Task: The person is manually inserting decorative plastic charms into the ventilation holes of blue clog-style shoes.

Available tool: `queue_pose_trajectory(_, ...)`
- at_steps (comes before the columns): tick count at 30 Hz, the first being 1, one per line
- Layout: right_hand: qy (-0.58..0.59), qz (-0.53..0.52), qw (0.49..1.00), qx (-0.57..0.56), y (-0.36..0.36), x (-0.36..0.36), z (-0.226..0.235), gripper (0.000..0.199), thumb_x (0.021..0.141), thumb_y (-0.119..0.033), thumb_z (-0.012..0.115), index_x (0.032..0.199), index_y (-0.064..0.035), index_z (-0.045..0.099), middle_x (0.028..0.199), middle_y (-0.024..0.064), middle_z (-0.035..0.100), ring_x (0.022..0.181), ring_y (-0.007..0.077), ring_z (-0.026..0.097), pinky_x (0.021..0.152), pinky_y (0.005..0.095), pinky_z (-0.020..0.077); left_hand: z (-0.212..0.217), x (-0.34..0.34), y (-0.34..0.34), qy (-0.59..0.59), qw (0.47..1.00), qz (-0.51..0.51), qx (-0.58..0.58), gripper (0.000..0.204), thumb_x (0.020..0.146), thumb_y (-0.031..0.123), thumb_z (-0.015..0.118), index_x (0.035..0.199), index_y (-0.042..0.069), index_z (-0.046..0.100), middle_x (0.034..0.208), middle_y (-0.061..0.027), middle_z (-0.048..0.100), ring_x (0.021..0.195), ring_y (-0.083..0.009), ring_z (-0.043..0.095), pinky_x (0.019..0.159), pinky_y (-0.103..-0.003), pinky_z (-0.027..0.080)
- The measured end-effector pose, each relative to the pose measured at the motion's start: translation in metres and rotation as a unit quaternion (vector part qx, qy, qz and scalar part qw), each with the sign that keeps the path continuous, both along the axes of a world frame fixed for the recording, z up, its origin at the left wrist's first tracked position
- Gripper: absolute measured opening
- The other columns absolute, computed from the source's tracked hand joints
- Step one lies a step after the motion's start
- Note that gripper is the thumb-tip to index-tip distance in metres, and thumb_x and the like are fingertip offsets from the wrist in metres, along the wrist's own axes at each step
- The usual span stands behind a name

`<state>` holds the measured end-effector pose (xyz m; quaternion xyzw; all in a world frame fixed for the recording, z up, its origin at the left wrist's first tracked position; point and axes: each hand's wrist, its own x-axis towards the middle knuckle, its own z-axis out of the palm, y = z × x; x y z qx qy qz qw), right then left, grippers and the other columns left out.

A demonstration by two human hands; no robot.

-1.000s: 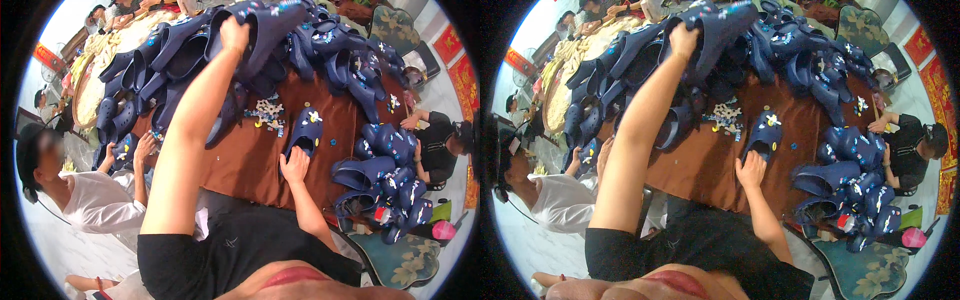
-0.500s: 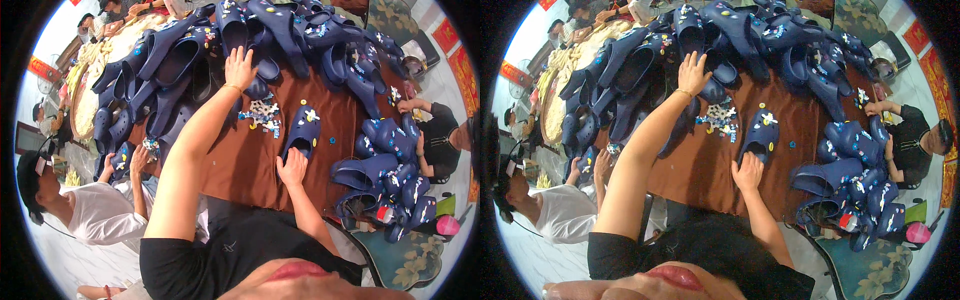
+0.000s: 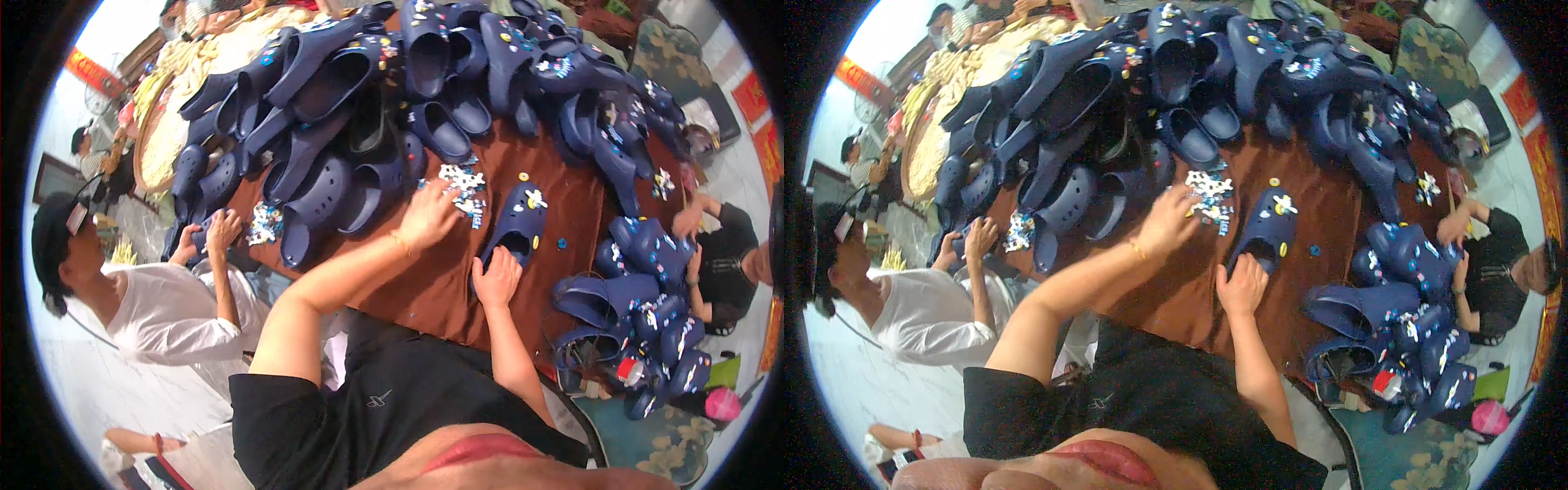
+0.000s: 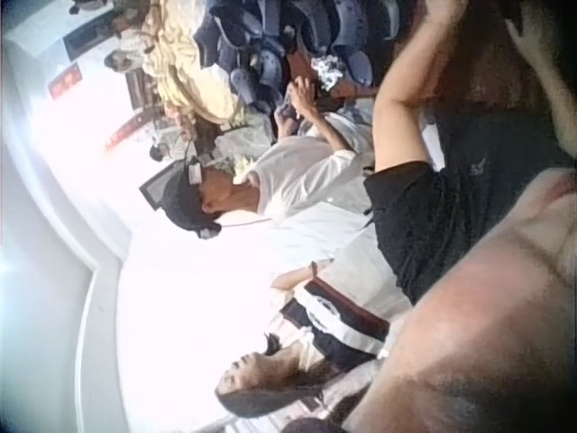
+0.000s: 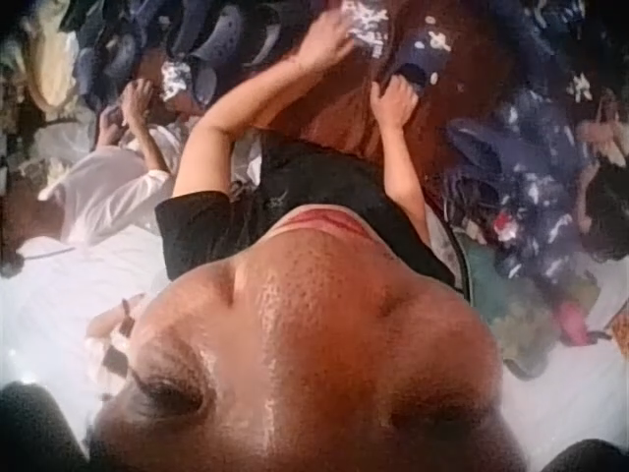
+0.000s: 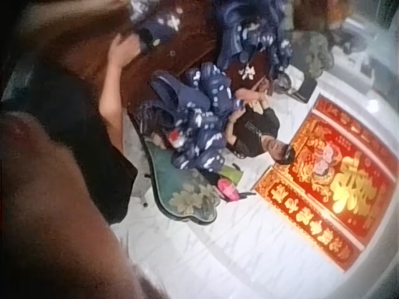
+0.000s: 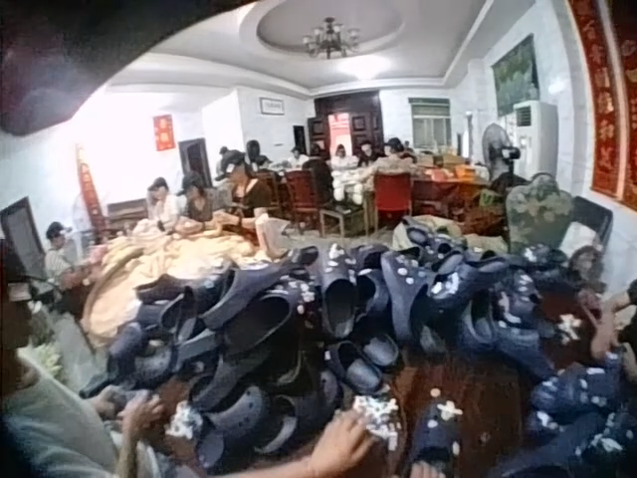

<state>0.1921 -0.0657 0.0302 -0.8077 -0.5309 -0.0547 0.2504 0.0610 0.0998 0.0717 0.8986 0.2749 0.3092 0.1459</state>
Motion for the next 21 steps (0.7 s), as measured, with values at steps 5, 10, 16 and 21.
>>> queue_pose_trajectory(5,-0.005,-0.002,1.000,-0.006,0.002,0.001,0.000,0.037,0.072,-0.030,0.066,0.095,-0.0035,0.054,0.100,0.0133,0.057,0.093,0.0311,0.052,0.079,0.0423,0.0387,-0.024,-0.035,-0.069,0.002,0.993,-0.001,-0.121,0.033,0.080,0.015,0.058,0.111,0.005,0.054,0.120,-0.0175,0.048,0.115,-0.0352,0.042,0.099,-0.044,0.034)
queue_pose_trajectory(10,0.188,-0.078,0.952,-0.231,0.023,0.001,0.036,0.047,0.081,-0.045,0.055,0.089,0.0004,0.053,0.087,0.0251,0.062,0.084,0.0406,0.060,0.074,0.0485,0.0449,-0.024,-0.046,-0.109,0.016,0.987,-0.026,-0.160,0.031,0.080,0.014,0.058,0.109,0.004,0.055,0.119,-0.0174,0.050,0.114,-0.0341,0.045,0.097,-0.043,0.036)
queue_pose_trajectory(16,0.129,-0.098,0.961,-0.225,0.035,0.012,0.034,0.044,0.083,-0.038,0.049,0.082,0.0037,0.061,0.084,0.0271,0.062,0.082,0.0407,0.061,0.076,0.0484,0.0472,-0.011,-0.048,-0.121,-0.014,0.985,-0.013,-0.171,0.031,0.080,0.015,0.059,0.109,0.004,0.054,0.119,-0.0164,0.050,0.113,-0.0324,0.045,0.096,-0.042,0.037)
queue_pose_trajectory(21,0.042,-0.023,0.990,-0.132,0.000,-0.023,0.038,0.039,0.082,-0.034,0.052,0.067,0.0006,0.061,0.065,0.0228,0.061,0.061,0.0400,0.061,0.060,0.0475,0.0491,0.018,-0.055,-0.125,-0.066,0.974,0.008,-0.217,0.039,0.079,0.018,0.062,0.114,0.004,0.052,0.120,-0.0160,0.049,0.113,-0.0330,0.045,0.097,-0.040,0.037)
